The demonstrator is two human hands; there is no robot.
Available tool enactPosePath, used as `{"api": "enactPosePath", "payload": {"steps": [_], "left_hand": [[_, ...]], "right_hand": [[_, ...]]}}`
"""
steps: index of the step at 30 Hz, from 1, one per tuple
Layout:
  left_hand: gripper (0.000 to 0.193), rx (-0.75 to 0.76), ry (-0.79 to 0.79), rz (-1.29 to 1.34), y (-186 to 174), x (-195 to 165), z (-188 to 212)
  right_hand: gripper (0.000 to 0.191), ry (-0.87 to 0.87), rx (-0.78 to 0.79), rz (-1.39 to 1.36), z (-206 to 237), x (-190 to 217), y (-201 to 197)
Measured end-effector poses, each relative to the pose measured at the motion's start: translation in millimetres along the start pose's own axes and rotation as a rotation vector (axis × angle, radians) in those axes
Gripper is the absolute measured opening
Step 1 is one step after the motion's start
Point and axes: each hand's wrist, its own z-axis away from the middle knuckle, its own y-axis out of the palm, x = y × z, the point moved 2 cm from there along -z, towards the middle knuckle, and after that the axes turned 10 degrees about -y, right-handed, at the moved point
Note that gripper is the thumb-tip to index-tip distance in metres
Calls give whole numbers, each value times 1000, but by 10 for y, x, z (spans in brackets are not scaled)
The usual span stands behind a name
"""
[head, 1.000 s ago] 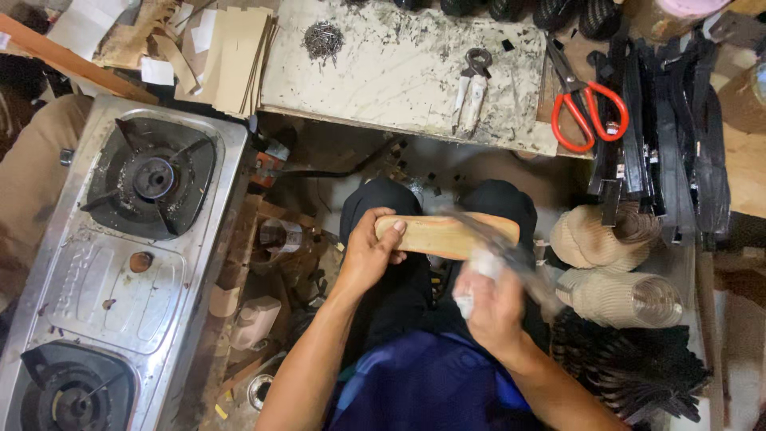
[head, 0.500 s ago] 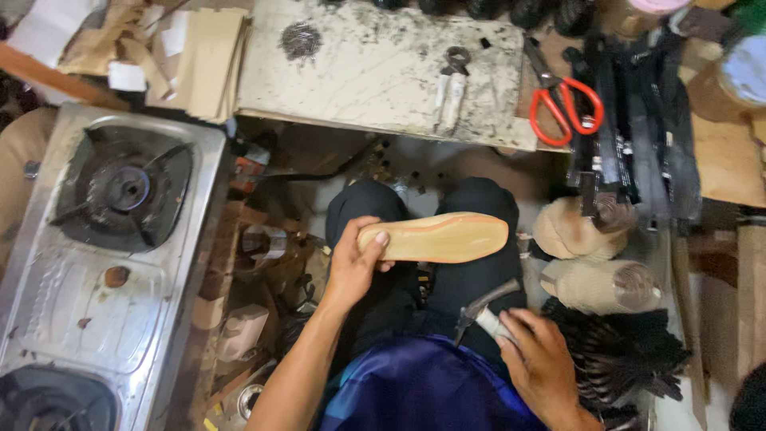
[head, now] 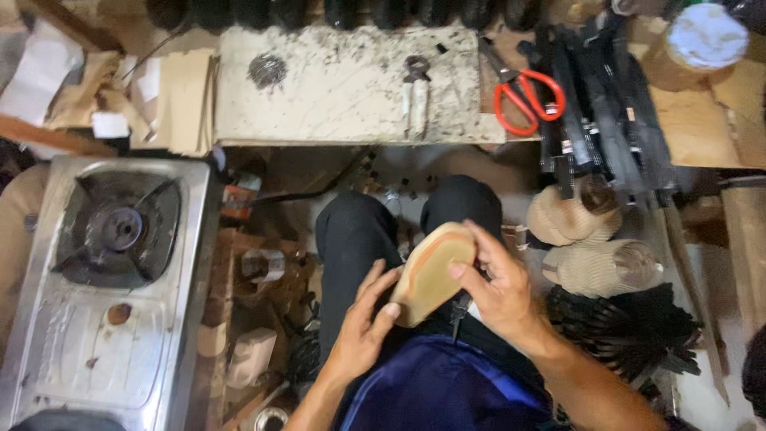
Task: The person sits on the floor of a shoe workshop and heats a shoe last with an insole over a gas burner. They stretch a black woven shoe upper over the heated last, press it into shape, then use a hammer and pliers to work the sole edge and secure the sole to the upper.
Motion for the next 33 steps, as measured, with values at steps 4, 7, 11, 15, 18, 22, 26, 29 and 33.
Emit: {"api": "enactPosePath", "payload": {"steps": [4, 7, 11, 15, 18, 22, 26, 29, 33], "left_hand": [[68, 72, 19, -38, -38, -267, -134], [56, -19, 52, -82, -17, -434, -319], [49, -7, 6, -8, -32, -501, -366], [43, -65, -64, 50, -109, -376, -460], [39, -130, -134, 136, -233, -178, -596], [40, -161, -216, 407, -451, 98, -816], [42, -122, -176, 533, -519, 146, -856], [43, -152, -180, 433, -582, 123, -864], [42, -150, -186, 419, -698, 35, -866]], "right_hand": [[60, -147, 252, 162, -75, 63, 197], [60, -134, 274, 211, -106, 34, 292], [57, -40, 279, 113, -154, -13, 338], [60, 75, 366, 185, -374, 23, 427], [42, 105, 477, 324, -810, 105, 501], [41, -94, 461, 446, -1556, 270, 702], [36, -268, 433, 418, -2362, 354, 1237], [33, -331, 393, 360, -2860, 431, 1702], [28, -452, 296, 387, -3288, 628, 2189]]}}
